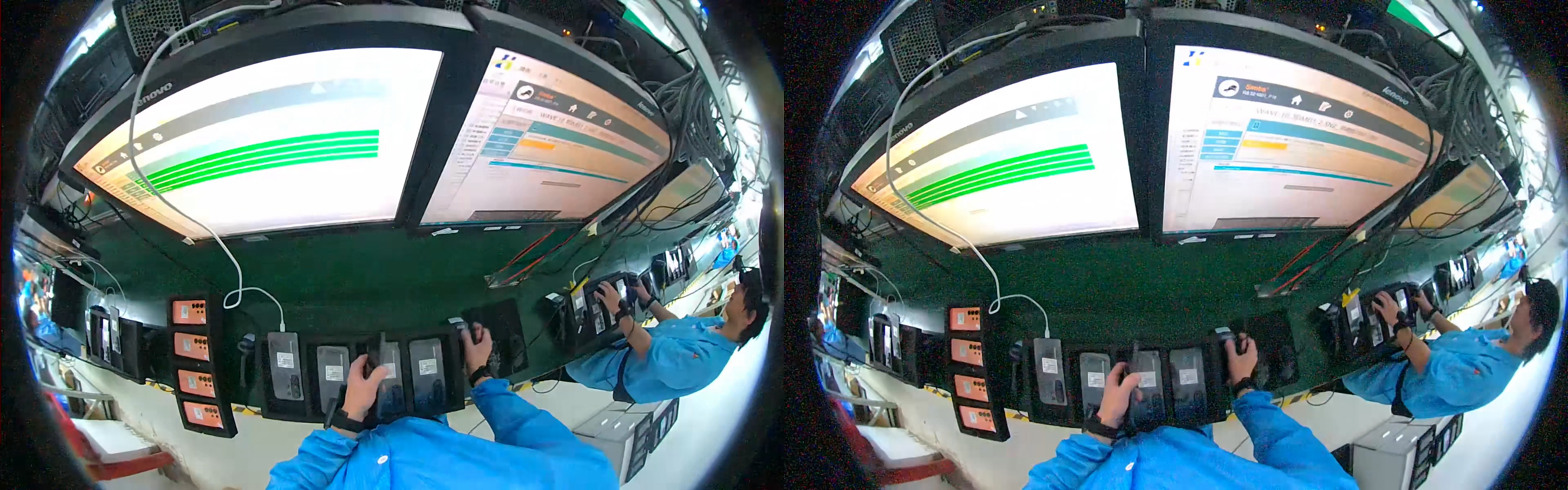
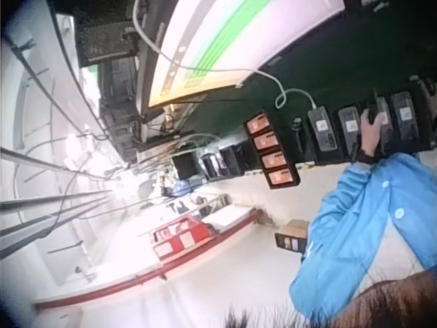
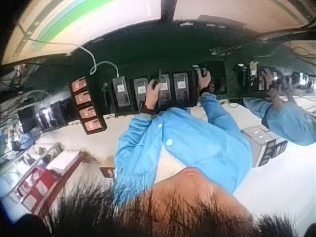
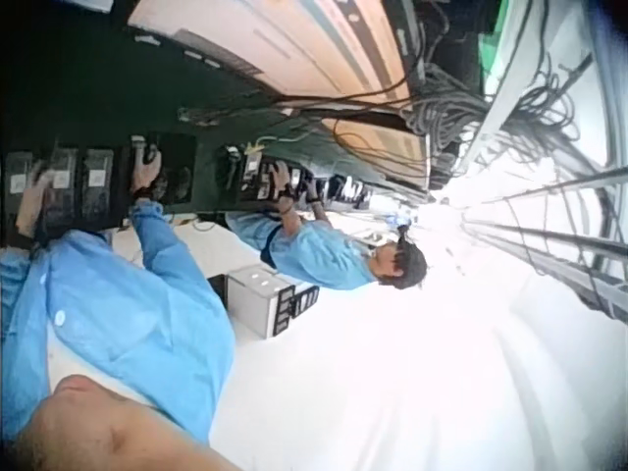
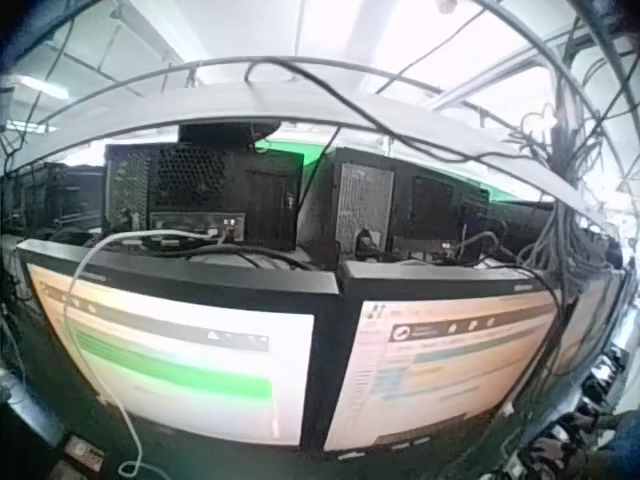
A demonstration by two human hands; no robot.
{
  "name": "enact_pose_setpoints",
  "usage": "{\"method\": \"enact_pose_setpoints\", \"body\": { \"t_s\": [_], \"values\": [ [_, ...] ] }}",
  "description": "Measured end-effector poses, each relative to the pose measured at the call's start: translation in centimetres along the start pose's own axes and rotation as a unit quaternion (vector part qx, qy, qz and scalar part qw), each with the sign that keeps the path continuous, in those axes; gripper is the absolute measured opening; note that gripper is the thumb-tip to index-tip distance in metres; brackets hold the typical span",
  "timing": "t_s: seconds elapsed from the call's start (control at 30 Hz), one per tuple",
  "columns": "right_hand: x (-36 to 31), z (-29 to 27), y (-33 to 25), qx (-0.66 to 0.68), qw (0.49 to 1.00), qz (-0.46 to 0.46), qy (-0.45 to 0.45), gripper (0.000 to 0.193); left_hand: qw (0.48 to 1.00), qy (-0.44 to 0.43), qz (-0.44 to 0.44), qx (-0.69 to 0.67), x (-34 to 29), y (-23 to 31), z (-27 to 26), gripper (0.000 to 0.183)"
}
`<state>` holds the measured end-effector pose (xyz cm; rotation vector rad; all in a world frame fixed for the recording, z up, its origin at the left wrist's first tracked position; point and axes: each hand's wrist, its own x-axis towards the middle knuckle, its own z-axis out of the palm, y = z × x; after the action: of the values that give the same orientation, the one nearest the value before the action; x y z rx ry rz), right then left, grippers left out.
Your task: The worker scans barcodes on mobile phones and plugs them into a multi-port testing jig to verify functionality.
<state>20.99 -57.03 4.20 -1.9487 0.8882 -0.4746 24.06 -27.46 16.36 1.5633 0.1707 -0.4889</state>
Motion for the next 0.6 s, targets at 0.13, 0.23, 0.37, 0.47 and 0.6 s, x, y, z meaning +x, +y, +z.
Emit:
{"method": "enact_pose_setpoints", "body": {
  "t_s": [0.13, 0.23, 0.37, 0.47, 0.6],
  "values": [
    [0.0, -1.3, -10.8, 0.279, 0.960, -0.005, 0.029, 0.018, 0.981, -0.063, -0.107, -0.149, 0.5, 4.7, 0.5, 0.041],
    [-1.6, -1.2, -15.3, 0.472, 0.861, -0.058, -0.179, 0.025, 0.984, -0.034, -0.099, -0.142, 0.4, 5.4, 2.2, 0.028],
    [-3.8, -0.4, -20.3, 0.334, 0.869, -0.038, -0.363, 0.020, 0.985, -0.043, -0.060, -0.157, -0.2, 2.8, -0.1, 0.036],
    [-5.5, 0.1, -21.0, 0.196, 0.898, -0.124, -0.375, 0.015, 0.960, -0.210, 0.019, -0.185, -1.6, 2.7, -2.4, 0.077],
    [-6.6, 0.1, -21.8, 0.153, 0.911, -0.159, -0.349, 0.012, 0.950, -0.249, 0.036, -0.184, -3.3, 3.5, -3.4, 0.091]
  ]
}}
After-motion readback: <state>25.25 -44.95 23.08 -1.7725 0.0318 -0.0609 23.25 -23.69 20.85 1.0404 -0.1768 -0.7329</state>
